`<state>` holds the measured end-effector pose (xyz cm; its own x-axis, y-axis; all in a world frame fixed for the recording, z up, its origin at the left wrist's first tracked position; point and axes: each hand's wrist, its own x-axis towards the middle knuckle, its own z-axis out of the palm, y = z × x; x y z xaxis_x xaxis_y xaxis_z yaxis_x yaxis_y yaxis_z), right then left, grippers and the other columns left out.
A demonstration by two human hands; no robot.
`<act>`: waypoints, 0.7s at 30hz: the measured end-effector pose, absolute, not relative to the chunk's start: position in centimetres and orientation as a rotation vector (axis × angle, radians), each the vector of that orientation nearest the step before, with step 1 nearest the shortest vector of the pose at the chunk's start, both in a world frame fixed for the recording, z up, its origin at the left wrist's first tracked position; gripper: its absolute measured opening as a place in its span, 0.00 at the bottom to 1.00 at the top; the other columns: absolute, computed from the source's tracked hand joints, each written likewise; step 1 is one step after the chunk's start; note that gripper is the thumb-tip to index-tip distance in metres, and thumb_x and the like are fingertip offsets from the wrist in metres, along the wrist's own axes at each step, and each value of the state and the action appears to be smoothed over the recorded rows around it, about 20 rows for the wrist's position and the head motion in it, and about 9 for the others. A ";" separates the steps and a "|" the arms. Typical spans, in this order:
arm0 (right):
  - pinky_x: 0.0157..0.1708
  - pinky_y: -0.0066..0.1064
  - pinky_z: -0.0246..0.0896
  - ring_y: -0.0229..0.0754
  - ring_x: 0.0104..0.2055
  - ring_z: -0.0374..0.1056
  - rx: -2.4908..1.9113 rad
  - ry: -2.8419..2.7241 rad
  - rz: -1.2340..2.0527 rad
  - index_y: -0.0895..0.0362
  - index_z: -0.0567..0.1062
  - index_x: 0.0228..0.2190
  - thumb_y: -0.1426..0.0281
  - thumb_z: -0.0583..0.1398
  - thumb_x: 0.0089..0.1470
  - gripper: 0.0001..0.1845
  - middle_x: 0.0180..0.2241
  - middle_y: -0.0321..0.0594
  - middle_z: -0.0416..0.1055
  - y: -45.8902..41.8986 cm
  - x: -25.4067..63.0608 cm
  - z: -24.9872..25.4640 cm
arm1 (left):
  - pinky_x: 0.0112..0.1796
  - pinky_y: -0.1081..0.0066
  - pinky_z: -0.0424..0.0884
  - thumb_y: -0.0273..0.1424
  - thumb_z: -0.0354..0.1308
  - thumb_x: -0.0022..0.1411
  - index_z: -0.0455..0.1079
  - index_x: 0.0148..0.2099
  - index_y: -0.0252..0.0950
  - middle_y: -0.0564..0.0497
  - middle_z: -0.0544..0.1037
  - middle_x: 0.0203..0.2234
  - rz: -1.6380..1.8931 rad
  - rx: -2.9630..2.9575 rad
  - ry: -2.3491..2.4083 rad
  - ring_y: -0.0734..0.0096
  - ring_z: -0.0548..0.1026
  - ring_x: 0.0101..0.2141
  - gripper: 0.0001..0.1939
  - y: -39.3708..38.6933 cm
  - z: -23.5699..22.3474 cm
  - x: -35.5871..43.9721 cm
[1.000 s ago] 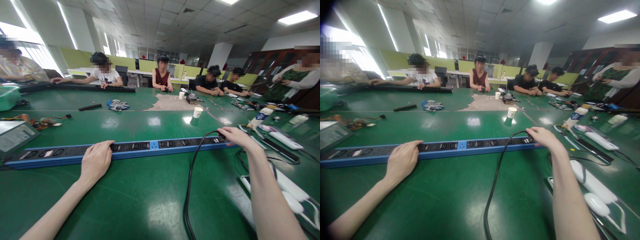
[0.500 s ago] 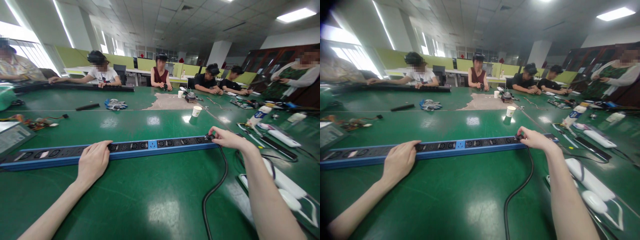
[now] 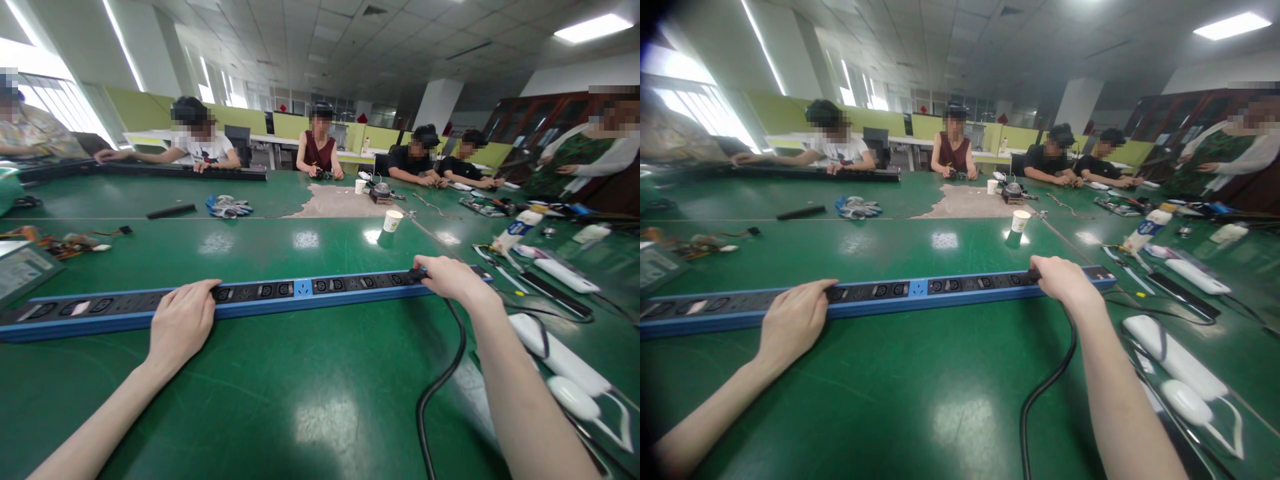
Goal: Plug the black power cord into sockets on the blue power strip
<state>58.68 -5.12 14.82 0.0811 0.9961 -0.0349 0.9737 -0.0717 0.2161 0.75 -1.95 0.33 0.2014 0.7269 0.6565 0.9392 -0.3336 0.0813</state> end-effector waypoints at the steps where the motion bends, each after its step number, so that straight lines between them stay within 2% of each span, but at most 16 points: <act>1: 0.43 0.39 0.65 0.56 0.47 0.79 2.174 1.986 0.202 0.48 0.78 0.53 0.71 0.61 0.61 0.19 0.46 0.49 0.81 -5.2 58.3 14.9 | 0.62 0.53 0.63 0.32 0.44 0.75 0.72 0.63 0.40 0.42 0.82 0.54 -0.876 -2.149 -1.569 0.51 0.77 0.57 0.22 -2.0 0.3 0.7; 7: 0.44 0.43 0.68 0.62 0.48 0.79 2.223 1.926 0.278 0.52 0.79 0.49 0.71 0.62 0.62 0.14 0.45 0.55 0.81 -5.5 57.1 14.8 | 0.62 0.53 0.63 0.32 0.45 0.75 0.72 0.63 0.39 0.41 0.82 0.55 -0.875 -2.155 -1.589 0.50 0.76 0.57 0.22 -2.0 0.3 0.7; 14: 0.46 0.43 0.70 0.59 0.49 0.79 2.254 1.922 0.314 0.53 0.82 0.50 0.70 0.65 0.60 0.15 0.46 0.55 0.81 -4.8 56.0 14.1 | 0.61 0.53 0.63 0.32 0.45 0.75 0.72 0.63 0.40 0.42 0.82 0.54 -0.888 -2.145 -1.592 0.51 0.77 0.57 0.22 -1.9 0.2 0.7; 18: 0.47 0.45 0.71 0.59 0.50 0.79 2.262 1.932 0.251 0.47 0.85 0.50 0.63 0.65 0.62 0.16 0.49 0.50 0.82 -4.4 57.4 14.3 | 0.62 0.54 0.63 0.33 0.45 0.75 0.73 0.63 0.40 0.42 0.82 0.55 -0.893 -2.150 -1.596 0.51 0.77 0.57 0.22 -1.9 0.2 0.7; 21: 0.47 0.42 0.71 0.55 0.49 0.79 2.275 2.001 0.135 0.44 0.86 0.49 0.60 0.63 0.63 0.16 0.48 0.44 0.83 -4.1 58.7 14.3 | 0.62 0.53 0.63 0.33 0.45 0.75 0.73 0.63 0.40 0.42 0.82 0.54 -0.890 -2.149 -1.605 0.51 0.77 0.56 0.22 -1.9 0.2 0.6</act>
<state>58.73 -4.08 14.32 0.1282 0.9917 -0.0052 0.9821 -0.1262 0.1401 0.65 -1.91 0.19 0.1774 0.7447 0.6434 0.9403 -0.3213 0.1126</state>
